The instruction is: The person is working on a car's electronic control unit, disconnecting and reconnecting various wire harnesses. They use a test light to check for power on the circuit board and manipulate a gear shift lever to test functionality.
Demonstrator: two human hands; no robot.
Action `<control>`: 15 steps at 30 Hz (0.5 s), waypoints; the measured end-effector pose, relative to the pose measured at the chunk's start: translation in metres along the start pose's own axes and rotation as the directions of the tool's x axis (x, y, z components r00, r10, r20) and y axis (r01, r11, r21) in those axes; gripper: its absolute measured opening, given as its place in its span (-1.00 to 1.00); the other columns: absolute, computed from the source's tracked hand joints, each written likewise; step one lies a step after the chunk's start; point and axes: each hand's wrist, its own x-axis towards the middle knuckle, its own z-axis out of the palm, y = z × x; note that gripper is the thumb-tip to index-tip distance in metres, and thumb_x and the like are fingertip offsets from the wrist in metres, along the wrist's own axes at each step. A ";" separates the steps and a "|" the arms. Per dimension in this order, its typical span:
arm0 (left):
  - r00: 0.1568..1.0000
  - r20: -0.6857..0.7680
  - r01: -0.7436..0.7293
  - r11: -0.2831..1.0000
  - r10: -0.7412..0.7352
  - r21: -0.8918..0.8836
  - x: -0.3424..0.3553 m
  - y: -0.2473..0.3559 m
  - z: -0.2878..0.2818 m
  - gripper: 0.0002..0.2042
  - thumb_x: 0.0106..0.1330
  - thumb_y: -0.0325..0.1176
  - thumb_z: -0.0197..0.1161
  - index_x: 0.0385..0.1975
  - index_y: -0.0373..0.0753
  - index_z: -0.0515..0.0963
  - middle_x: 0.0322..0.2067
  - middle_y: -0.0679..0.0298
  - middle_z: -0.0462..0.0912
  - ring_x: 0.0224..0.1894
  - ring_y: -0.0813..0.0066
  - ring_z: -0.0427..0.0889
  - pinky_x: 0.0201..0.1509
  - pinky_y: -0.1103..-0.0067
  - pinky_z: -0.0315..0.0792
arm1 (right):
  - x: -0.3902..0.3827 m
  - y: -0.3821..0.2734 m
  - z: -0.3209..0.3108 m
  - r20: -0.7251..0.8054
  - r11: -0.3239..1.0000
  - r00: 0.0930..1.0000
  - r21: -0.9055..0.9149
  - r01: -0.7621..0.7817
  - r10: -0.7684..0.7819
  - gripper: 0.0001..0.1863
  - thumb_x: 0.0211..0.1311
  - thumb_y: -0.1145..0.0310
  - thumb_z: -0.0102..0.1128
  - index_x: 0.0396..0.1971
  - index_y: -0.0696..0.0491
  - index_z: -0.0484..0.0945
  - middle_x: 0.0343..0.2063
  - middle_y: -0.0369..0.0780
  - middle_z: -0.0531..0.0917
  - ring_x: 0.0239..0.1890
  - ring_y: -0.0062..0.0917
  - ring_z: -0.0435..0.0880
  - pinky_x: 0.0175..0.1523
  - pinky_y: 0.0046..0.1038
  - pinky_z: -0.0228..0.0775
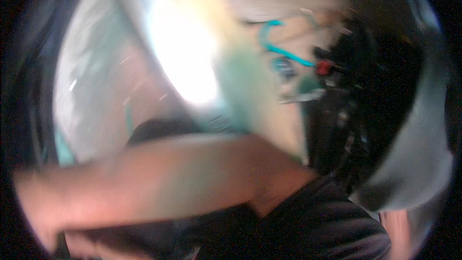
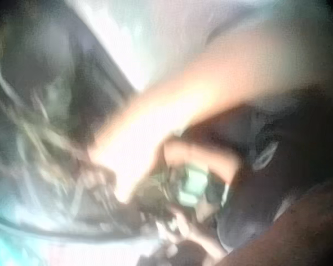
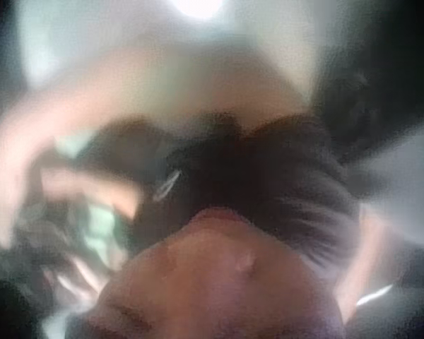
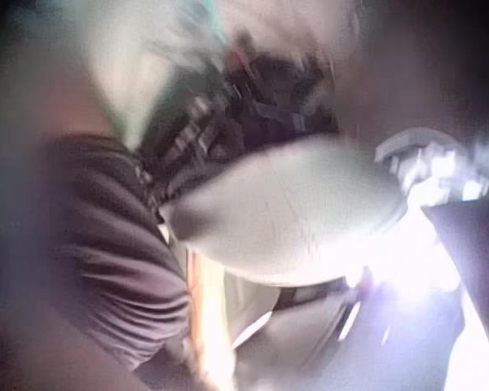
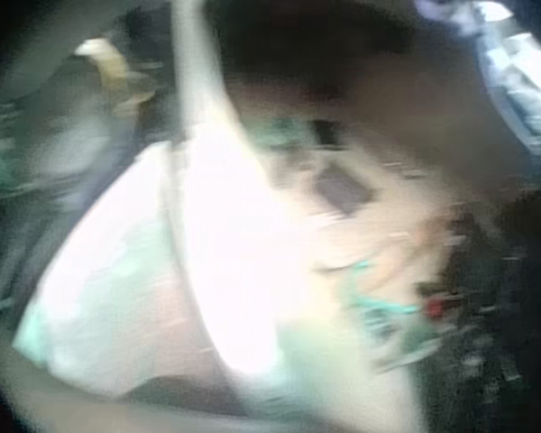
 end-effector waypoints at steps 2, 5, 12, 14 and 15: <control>0.999 0.026 0.030 0.997 -0.028 -0.069 0.027 -0.007 0.016 -0.66 0.35 -0.35 0.23 0.07 -0.34 0.60 -0.13 0.00 0.72 -0.14 0.22 0.73 0.00 0.43 0.56 | -0.003 -0.017 -0.017 -0.040 0.990 0.997 -0.126 0.062 -0.068 -0.57 0.46 0.08 0.04 -0.07 0.16 0.66 -0.23 -0.14 0.74 -0.11 -0.53 0.67 0.07 -0.44 0.44; 0.947 0.083 0.322 0.922 -0.312 -0.215 0.009 -0.047 0.031 -0.66 0.34 -0.35 0.23 0.07 -0.34 0.60 -0.14 0.00 0.73 -0.15 0.21 0.74 -0.01 0.43 0.56 | 0.011 -0.011 -0.004 0.058 0.987 0.990 -0.085 0.134 -0.130 -0.57 0.47 0.09 0.04 -0.07 0.15 0.66 -0.24 -0.15 0.74 -0.11 -0.54 0.67 0.07 -0.44 0.44; 0.937 0.232 0.170 0.921 -0.261 0.350 -0.033 -0.140 0.161 -0.48 0.25 -0.20 0.39 0.19 -0.27 0.53 -0.22 -0.08 0.76 -0.13 -0.01 0.74 0.13 0.28 0.52 | 0.022 -0.028 0.003 0.160 0.955 0.949 -0.078 0.287 -0.272 -0.58 0.47 0.09 0.03 -0.07 0.14 0.66 -0.25 -0.17 0.74 -0.13 -0.56 0.67 0.06 -0.46 0.44; 0.928 0.356 -0.102 0.840 -0.113 0.533 -0.040 -0.140 0.189 -0.49 0.30 -0.23 0.30 0.25 -0.24 0.49 -0.17 -0.04 0.75 -0.05 -0.02 0.70 0.18 0.23 0.48 | 0.018 -0.038 0.000 0.133 0.978 0.973 -0.062 0.199 -0.190 -0.59 0.48 0.12 0.06 -0.02 0.17 0.62 -0.19 -0.17 0.73 -0.08 -0.56 0.67 0.09 -0.47 0.45; 0.906 0.420 -0.236 0.761 -0.052 0.604 -0.042 -0.140 0.195 -0.50 0.33 -0.25 0.26 0.27 -0.22 0.47 -0.14 -0.03 0.74 -0.01 -0.02 0.68 0.21 0.21 0.46 | 0.007 -0.050 0.006 0.083 1.000 0.996 0.008 0.027 -0.028 -0.58 0.48 0.14 0.09 0.04 0.20 0.58 -0.12 -0.18 0.72 -0.03 -0.56 0.66 0.12 -0.47 0.45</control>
